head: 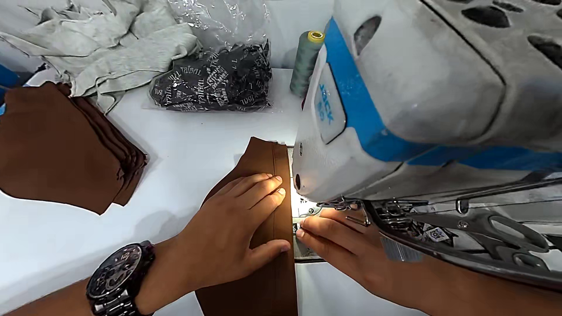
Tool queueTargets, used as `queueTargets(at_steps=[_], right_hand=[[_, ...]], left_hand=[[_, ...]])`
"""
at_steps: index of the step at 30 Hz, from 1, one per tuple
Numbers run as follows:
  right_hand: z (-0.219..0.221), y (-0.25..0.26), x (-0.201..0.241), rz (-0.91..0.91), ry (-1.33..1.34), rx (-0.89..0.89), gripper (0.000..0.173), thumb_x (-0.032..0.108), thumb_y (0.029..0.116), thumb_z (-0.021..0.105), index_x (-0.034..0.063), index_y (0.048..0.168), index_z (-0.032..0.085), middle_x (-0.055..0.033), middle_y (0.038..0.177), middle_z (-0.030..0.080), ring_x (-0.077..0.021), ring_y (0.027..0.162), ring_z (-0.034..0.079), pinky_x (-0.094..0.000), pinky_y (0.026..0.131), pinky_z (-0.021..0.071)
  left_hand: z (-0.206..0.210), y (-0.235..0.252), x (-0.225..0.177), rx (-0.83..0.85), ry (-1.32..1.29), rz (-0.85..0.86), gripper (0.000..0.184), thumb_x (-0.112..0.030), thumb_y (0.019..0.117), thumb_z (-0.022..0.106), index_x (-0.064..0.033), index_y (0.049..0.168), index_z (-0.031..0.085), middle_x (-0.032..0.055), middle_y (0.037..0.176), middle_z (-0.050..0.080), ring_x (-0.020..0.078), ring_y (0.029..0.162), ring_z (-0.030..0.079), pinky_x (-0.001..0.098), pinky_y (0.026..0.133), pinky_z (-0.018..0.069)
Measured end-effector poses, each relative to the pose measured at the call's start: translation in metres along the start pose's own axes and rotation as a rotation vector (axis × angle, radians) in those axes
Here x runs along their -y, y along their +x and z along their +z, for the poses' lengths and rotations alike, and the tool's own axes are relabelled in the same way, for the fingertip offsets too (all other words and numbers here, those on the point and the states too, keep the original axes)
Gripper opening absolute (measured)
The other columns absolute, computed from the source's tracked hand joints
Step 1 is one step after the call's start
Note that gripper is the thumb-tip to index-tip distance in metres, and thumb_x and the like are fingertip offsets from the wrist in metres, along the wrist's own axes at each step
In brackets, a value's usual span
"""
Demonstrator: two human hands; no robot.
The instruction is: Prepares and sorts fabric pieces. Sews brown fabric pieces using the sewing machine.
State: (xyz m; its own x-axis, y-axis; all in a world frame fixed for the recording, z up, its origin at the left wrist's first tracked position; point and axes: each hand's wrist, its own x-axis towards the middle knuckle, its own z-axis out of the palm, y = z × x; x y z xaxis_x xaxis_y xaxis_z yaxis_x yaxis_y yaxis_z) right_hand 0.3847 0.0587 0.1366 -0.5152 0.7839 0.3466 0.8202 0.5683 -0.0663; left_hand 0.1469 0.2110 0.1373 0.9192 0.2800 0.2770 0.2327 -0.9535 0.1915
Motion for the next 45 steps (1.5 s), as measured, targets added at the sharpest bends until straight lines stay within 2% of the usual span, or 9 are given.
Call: queueTargets(at_steps=[6, 14, 23, 25, 27, 32, 36, 41, 45], right_hand=[[-0.002, 0.002, 0.004, -0.001, -0.03, 0.016, 0.032, 0.01, 0.106, 0.047, 0.0126, 0.132, 0.065, -0.0044, 0.125, 0.068, -0.0198, 0.109, 0.065, -0.0327, 0.091, 0.0535], [0.007, 0.001, 0.006, -0.002, -0.06, -0.06, 0.032, 0.007, 0.1048, 0.047, 0.0105, 0.13, 0.065, -0.0054, 0.123, 0.068, -0.02, 0.102, 0.065, -0.0323, 0.087, 0.0532], [0.005, 0.001, 0.006, -0.007, -0.052, -0.025, 0.032, 0.009, 0.1061, 0.045, 0.0112, 0.133, 0.064, -0.0047, 0.127, 0.066, -0.0197, 0.105, 0.063, -0.0311, 0.088, 0.0516], [0.008, -0.002, 0.005, 0.001, -0.066, -0.067, 0.031, 0.01, 0.1057, 0.046, 0.0128, 0.13, 0.065, -0.0038, 0.124, 0.068, -0.019, 0.101, 0.063, -0.0309, 0.085, 0.0508], [0.009, -0.002, 0.004, 0.003, -0.069, -0.111, 0.028, 0.01, 0.1047, 0.051, 0.0134, 0.126, 0.069, -0.0036, 0.119, 0.07, -0.0191, 0.096, 0.063, -0.03, 0.079, 0.0496], [-0.002, 0.006, 0.003, 0.002, -0.047, -0.014, 0.028, 0.007, 0.1039, 0.054, 0.0128, 0.127, 0.068, -0.004, 0.124, 0.069, -0.0202, 0.1, 0.063, -0.03, 0.083, 0.0494], [0.002, 0.001, 0.0, -0.021, -0.046, -0.08, 0.029, 0.007, 0.104, 0.05, 0.014, 0.126, 0.067, -0.003, 0.126, 0.069, -0.019, 0.098, 0.064, -0.0304, 0.079, 0.0495], [0.004, -0.007, 0.001, -0.012, -0.033, -0.035, 0.033, 0.01, 0.1048, 0.046, 0.0141, 0.131, 0.065, -0.0024, 0.13, 0.068, -0.0197, 0.108, 0.065, -0.0331, 0.087, 0.0523], [0.003, -0.005, 0.002, -0.026, -0.037, -0.031, 0.031, 0.009, 0.1058, 0.046, 0.0119, 0.13, 0.065, -0.0037, 0.128, 0.068, -0.0196, 0.11, 0.065, -0.0333, 0.093, 0.0524]], left_hand=[[0.003, 0.002, -0.003, -0.039, 0.004, -0.013, 0.059, -0.059, 0.1019, 0.043, -0.0137, 0.127, 0.071, 0.0027, 0.141, 0.063, 0.0202, 0.141, 0.051, 0.04, 0.116, 0.0421], [0.004, 0.003, -0.006, -0.044, 0.035, -0.036, 0.057, -0.056, 0.1027, 0.042, -0.0134, 0.126, 0.072, 0.0031, 0.14, 0.064, 0.0208, 0.139, 0.052, 0.0399, 0.115, 0.0424], [0.005, 0.002, -0.008, -0.058, 0.043, -0.044, 0.055, -0.055, 0.1027, 0.043, -0.0133, 0.122, 0.073, 0.0032, 0.138, 0.065, 0.021, 0.138, 0.053, 0.0407, 0.114, 0.0429], [0.004, 0.003, -0.01, -0.059, 0.049, -0.041, 0.055, -0.055, 0.1027, 0.043, -0.0136, 0.121, 0.073, 0.003, 0.135, 0.067, 0.0205, 0.137, 0.054, 0.0406, 0.114, 0.0433], [0.005, 0.004, -0.013, -0.08, 0.048, -0.04, 0.051, -0.054, 0.1023, 0.044, -0.0142, 0.115, 0.074, 0.0025, 0.127, 0.069, 0.0196, 0.132, 0.057, 0.0394, 0.112, 0.0448], [0.0, 0.002, -0.01, 0.014, -0.025, -0.046, 0.051, -0.051, 0.1046, 0.045, -0.012, 0.124, 0.071, 0.0055, 0.139, 0.064, 0.0212, 0.141, 0.049, 0.0392, 0.119, 0.0381], [0.003, 0.002, -0.009, -0.056, -0.029, -0.023, 0.048, -0.047, 0.104, 0.046, -0.0107, 0.123, 0.072, 0.0053, 0.137, 0.065, 0.0216, 0.14, 0.051, 0.0389, 0.118, 0.0396], [0.001, 0.003, -0.01, -0.08, 0.004, -0.03, 0.048, -0.046, 0.1027, 0.044, -0.0126, 0.121, 0.073, 0.0033, 0.133, 0.067, 0.0205, 0.134, 0.056, 0.0387, 0.112, 0.0446], [0.004, 0.002, -0.009, -0.031, 0.001, -0.055, 0.052, -0.05, 0.1037, 0.043, -0.0131, 0.128, 0.071, 0.0034, 0.14, 0.064, 0.0217, 0.14, 0.051, 0.0408, 0.116, 0.0409]])
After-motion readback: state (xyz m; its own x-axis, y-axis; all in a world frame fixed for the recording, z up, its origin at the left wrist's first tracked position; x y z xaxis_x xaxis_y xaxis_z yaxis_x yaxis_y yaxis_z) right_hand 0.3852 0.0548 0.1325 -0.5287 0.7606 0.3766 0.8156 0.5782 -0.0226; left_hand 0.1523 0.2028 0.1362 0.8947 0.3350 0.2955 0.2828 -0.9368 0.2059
